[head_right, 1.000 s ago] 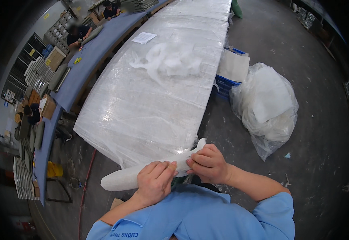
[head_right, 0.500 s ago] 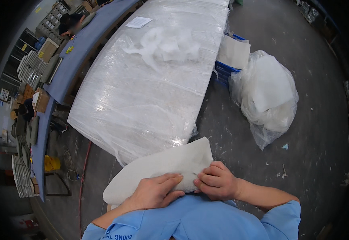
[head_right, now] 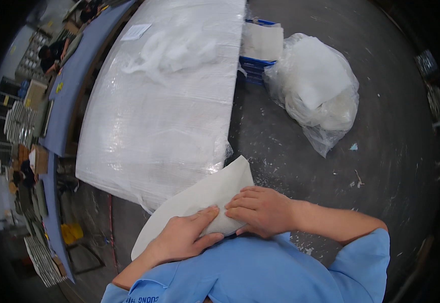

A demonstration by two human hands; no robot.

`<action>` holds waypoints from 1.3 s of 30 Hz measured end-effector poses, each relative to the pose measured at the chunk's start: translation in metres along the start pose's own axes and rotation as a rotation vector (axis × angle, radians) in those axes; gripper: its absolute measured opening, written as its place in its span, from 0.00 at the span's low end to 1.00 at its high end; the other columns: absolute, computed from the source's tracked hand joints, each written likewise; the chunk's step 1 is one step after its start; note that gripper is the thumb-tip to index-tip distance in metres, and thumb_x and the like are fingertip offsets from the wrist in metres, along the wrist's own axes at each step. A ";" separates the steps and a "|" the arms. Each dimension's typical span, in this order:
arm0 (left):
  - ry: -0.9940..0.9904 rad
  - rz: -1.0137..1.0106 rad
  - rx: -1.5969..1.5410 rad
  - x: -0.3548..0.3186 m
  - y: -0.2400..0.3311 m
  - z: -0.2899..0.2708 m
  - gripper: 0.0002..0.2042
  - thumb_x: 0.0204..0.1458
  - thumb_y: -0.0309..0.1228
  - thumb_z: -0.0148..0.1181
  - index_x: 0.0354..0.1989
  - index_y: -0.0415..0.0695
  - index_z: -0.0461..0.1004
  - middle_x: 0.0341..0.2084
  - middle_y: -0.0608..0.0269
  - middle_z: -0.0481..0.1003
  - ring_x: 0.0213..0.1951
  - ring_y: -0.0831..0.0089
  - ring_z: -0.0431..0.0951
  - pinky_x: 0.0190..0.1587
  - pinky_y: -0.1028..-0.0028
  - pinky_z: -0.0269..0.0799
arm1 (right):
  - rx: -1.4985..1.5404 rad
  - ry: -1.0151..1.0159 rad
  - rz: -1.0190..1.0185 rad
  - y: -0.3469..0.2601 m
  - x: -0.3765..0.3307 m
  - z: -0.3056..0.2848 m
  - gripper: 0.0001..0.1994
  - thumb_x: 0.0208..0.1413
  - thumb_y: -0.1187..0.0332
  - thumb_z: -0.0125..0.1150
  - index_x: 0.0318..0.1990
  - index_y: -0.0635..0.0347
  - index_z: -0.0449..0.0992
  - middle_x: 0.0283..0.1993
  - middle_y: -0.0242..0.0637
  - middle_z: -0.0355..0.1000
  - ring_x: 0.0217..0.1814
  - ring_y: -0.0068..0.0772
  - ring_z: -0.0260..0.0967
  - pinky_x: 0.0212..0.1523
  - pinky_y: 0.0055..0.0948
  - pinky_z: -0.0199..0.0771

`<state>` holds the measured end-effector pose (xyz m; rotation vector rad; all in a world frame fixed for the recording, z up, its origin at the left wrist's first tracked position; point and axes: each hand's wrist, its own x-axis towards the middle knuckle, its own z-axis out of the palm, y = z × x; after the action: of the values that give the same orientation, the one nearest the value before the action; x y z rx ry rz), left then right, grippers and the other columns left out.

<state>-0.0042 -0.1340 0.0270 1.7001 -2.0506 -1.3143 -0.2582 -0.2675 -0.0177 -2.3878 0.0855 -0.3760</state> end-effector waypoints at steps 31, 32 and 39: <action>-0.066 0.440 -0.350 0.149 -0.050 0.010 0.30 0.61 0.19 0.49 0.74 0.43 0.67 0.81 0.47 0.54 0.82 0.50 0.51 0.81 0.56 0.46 | 1.018 0.692 0.637 0.004 -0.081 0.124 0.11 0.67 0.63 0.70 0.43 0.62 0.80 0.41 0.29 0.80 0.45 0.21 0.73 0.48 0.32 0.73; -0.040 0.471 -0.361 0.151 -0.051 0.011 0.27 0.61 0.18 0.47 0.70 0.42 0.71 0.80 0.46 0.57 0.81 0.50 0.53 0.81 0.54 0.48 | 1.019 0.710 0.601 0.006 -0.080 0.126 0.11 0.67 0.62 0.70 0.44 0.63 0.81 0.41 0.29 0.80 0.46 0.20 0.73 0.48 0.31 0.74; 0.227 0.488 -0.452 0.147 -0.051 0.018 0.17 0.61 0.10 0.42 0.48 0.39 0.77 0.55 0.51 0.81 0.68 0.54 0.75 0.79 0.55 0.54 | 0.966 0.705 0.567 0.007 -0.063 0.131 0.17 0.63 0.59 0.76 0.51 0.63 0.84 0.47 0.32 0.84 0.52 0.21 0.78 0.55 0.29 0.78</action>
<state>-0.0289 -0.2492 -0.0765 1.0207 -1.7172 -1.2268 -0.2798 -0.1781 -0.1302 -1.1354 0.7068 -0.7485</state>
